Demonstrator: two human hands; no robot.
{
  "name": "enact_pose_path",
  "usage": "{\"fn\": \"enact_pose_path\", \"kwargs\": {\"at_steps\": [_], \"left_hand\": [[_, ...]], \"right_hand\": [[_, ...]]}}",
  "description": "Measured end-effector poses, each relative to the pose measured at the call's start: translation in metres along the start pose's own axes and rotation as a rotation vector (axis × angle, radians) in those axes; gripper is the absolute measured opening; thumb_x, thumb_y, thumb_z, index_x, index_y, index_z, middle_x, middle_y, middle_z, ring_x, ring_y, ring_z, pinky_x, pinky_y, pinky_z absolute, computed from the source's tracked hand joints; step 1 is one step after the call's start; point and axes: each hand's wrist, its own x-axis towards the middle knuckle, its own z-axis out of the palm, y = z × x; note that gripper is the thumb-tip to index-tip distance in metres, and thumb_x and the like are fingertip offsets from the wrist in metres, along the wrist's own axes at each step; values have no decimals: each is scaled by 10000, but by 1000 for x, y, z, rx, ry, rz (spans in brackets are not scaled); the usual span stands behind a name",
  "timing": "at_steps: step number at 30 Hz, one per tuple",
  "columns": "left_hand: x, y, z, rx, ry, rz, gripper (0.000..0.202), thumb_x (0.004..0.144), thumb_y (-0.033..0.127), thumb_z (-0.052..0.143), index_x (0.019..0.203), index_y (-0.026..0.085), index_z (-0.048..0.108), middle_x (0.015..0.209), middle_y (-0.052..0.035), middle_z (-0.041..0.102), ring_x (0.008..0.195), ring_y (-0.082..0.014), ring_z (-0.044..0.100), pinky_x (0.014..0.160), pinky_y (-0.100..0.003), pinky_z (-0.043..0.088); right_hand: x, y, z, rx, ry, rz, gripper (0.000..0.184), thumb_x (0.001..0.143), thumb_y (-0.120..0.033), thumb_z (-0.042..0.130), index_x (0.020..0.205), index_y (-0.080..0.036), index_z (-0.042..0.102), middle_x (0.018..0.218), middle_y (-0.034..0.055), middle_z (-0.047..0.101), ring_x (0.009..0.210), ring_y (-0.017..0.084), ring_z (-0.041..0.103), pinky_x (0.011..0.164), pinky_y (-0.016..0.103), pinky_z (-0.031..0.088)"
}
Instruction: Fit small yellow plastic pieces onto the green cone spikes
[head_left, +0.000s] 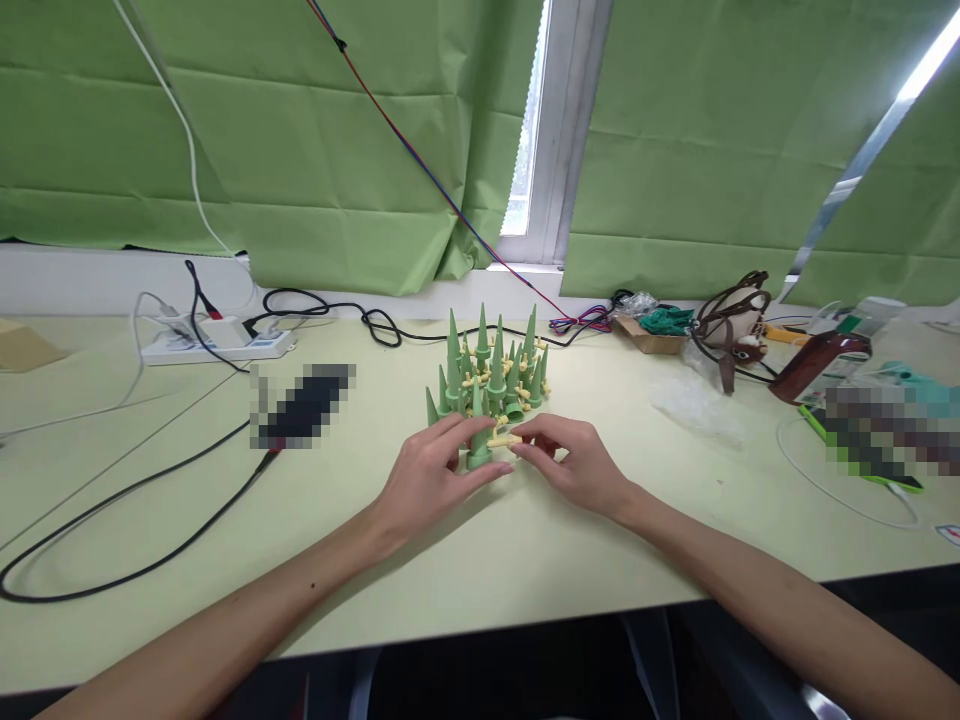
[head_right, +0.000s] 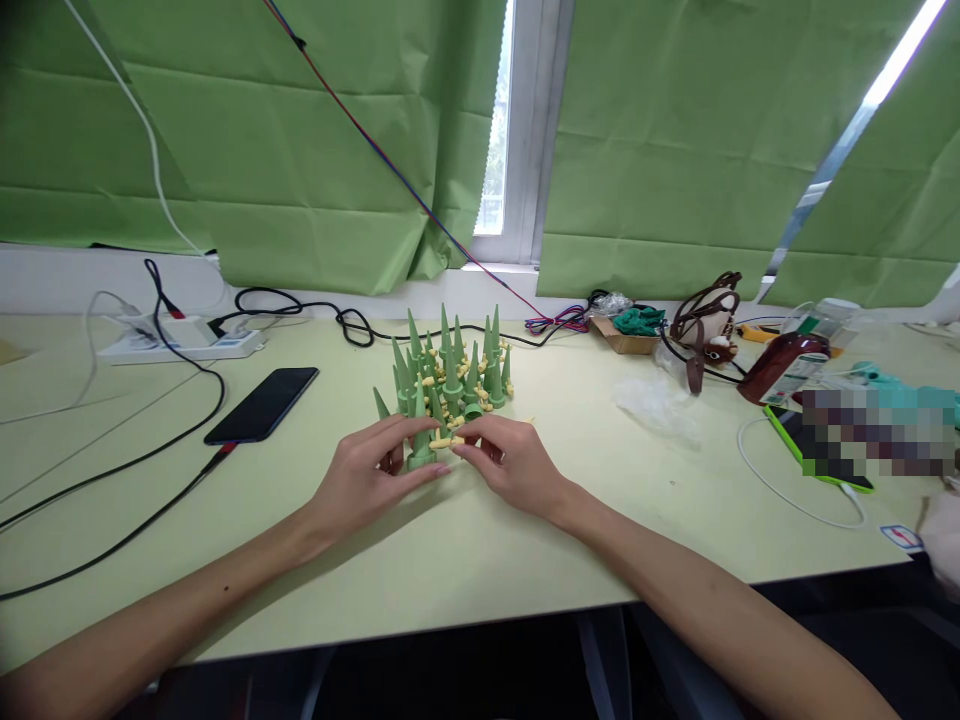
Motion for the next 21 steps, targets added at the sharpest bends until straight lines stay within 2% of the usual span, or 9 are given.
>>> {"fn": "enact_pose_path", "kwargs": {"at_steps": [14, 21], "left_hand": [[-1, 0, 2, -18, -56, 50, 492, 860, 551, 657, 1191, 188, 627, 826, 5, 588, 542, -86, 463, 564, -227, 428], [-1, -2, 2, -48, -106, 60, 488, 876, 513, 657, 1252, 209, 584, 906, -8, 593, 552, -82, 477, 587, -232, 460]], "right_hand": [[0, 0, 2, -5, -13, -40, 226, 977, -361, 579, 936, -165, 684, 791, 49, 693, 564, 111, 531, 540, 245, 457], [0, 1, 1, -9, -15, -43, 195, 975, -340, 586, 940, -171, 676, 792, 42, 682, 563, 110, 528, 544, 246, 455]]}}
